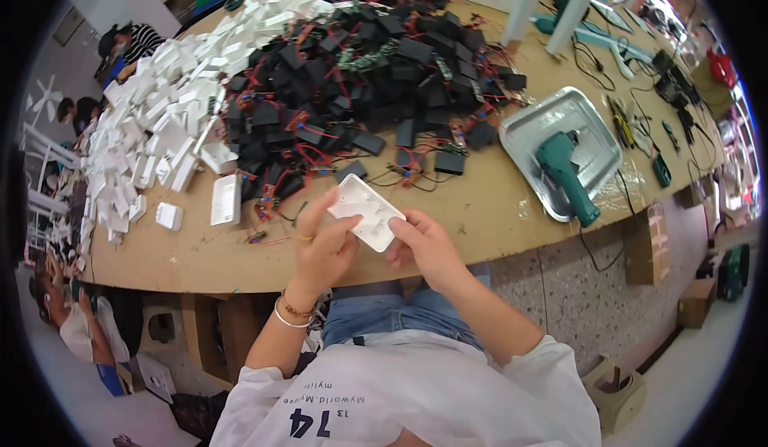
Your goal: Assembling electronic modules by inserting them into plastic housings and securing them using an electric screwdriver.
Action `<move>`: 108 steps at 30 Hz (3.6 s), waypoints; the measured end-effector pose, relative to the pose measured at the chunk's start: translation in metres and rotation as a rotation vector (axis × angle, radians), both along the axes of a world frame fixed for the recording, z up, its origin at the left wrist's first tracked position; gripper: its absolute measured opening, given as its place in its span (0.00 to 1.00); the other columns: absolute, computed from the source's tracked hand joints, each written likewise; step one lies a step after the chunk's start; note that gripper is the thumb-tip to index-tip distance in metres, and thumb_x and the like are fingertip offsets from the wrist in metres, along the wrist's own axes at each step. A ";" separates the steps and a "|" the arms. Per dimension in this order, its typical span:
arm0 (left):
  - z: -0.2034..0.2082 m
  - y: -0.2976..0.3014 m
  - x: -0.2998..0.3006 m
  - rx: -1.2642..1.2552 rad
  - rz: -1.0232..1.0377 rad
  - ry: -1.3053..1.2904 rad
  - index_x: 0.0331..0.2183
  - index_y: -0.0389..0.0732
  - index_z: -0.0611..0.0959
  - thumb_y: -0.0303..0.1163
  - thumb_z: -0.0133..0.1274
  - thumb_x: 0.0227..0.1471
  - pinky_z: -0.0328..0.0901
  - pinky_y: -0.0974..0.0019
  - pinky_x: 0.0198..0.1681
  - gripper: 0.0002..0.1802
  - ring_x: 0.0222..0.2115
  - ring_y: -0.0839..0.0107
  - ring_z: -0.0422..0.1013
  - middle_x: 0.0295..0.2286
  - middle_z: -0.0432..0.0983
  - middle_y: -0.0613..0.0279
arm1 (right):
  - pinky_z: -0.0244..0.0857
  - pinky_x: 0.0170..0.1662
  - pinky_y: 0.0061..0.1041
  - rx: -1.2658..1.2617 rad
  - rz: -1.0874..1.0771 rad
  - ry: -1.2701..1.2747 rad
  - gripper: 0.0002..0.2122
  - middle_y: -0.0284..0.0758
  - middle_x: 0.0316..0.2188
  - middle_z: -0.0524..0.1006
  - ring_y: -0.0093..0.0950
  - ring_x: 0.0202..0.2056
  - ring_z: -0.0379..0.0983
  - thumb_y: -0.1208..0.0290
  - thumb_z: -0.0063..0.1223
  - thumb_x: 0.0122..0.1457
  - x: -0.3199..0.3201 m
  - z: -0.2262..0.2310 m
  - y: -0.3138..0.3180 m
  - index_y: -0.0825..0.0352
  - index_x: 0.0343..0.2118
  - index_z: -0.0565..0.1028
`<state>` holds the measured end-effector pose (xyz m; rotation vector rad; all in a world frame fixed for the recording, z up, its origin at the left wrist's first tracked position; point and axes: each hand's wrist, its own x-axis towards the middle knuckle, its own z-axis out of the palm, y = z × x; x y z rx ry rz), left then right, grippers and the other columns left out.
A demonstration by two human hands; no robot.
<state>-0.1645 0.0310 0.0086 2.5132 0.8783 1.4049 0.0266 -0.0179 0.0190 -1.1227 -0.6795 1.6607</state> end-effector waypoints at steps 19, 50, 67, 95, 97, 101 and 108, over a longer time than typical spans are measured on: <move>-0.003 0.010 0.027 -0.668 0.233 0.162 0.49 0.38 0.73 0.26 0.67 0.34 0.68 0.64 0.39 0.37 0.37 0.60 0.74 0.37 0.77 0.56 | 0.69 0.44 0.31 0.836 -0.001 -1.079 0.18 0.39 0.40 0.76 0.37 0.41 0.74 0.67 0.65 0.47 0.047 -0.009 0.013 0.64 0.43 0.77; 0.055 -0.035 0.060 -1.430 -0.688 -0.701 0.58 0.27 0.60 0.37 0.43 0.62 0.64 0.61 0.52 0.30 0.50 0.59 0.69 0.49 0.69 0.42 | 0.63 0.22 0.26 0.863 -0.249 -0.968 0.06 0.33 0.19 0.75 0.28 0.18 0.71 0.72 0.63 0.49 0.019 0.020 -0.033 0.64 0.28 0.77; 0.048 -0.024 0.047 -1.585 -0.696 -0.234 0.33 0.34 0.76 0.38 0.39 0.65 0.62 0.75 0.31 0.18 0.30 0.75 0.73 0.22 0.66 0.69 | 0.64 0.41 0.24 0.577 -0.028 -0.720 0.17 0.35 0.35 0.74 0.25 0.39 0.71 0.67 0.66 0.48 0.029 0.041 -0.023 0.69 0.40 0.79; 0.054 -0.035 0.057 -1.483 -0.422 -0.068 0.34 0.33 0.73 0.35 0.41 0.63 0.65 0.66 0.25 0.14 0.19 0.70 0.72 0.23 0.75 0.56 | 0.58 0.27 0.20 0.554 -0.464 -0.432 0.04 0.31 0.23 0.73 0.19 0.24 0.66 0.73 0.59 0.53 0.036 0.047 -0.029 0.66 0.29 0.78; 0.048 -0.032 0.056 -1.529 -0.415 -0.098 0.34 0.33 0.73 0.34 0.42 0.63 0.65 0.65 0.25 0.13 0.19 0.68 0.71 0.22 0.75 0.56 | 0.59 0.28 0.22 0.825 -0.302 -0.726 0.05 0.31 0.24 0.74 0.22 0.25 0.66 0.72 0.60 0.52 0.023 0.058 -0.030 0.65 0.30 0.79; 0.041 -0.036 0.057 -1.048 -0.513 -0.100 0.34 0.33 0.72 0.31 0.44 0.61 0.64 0.62 0.27 0.10 0.23 0.60 0.71 0.22 0.73 0.53 | 0.59 0.29 0.25 1.093 -0.087 -1.056 0.08 0.30 0.29 0.75 0.27 0.26 0.67 0.72 0.64 0.48 0.021 0.055 -0.030 0.63 0.33 0.81; 0.051 -0.039 0.049 -0.984 -0.508 -0.059 0.35 0.33 0.74 0.30 0.45 0.59 0.64 0.59 0.33 0.10 0.27 0.54 0.70 0.24 0.73 0.49 | 0.59 0.28 0.21 0.636 -0.135 -0.829 0.03 0.31 0.23 0.72 0.22 0.25 0.66 0.74 0.61 0.51 0.021 0.054 -0.016 0.65 0.30 0.81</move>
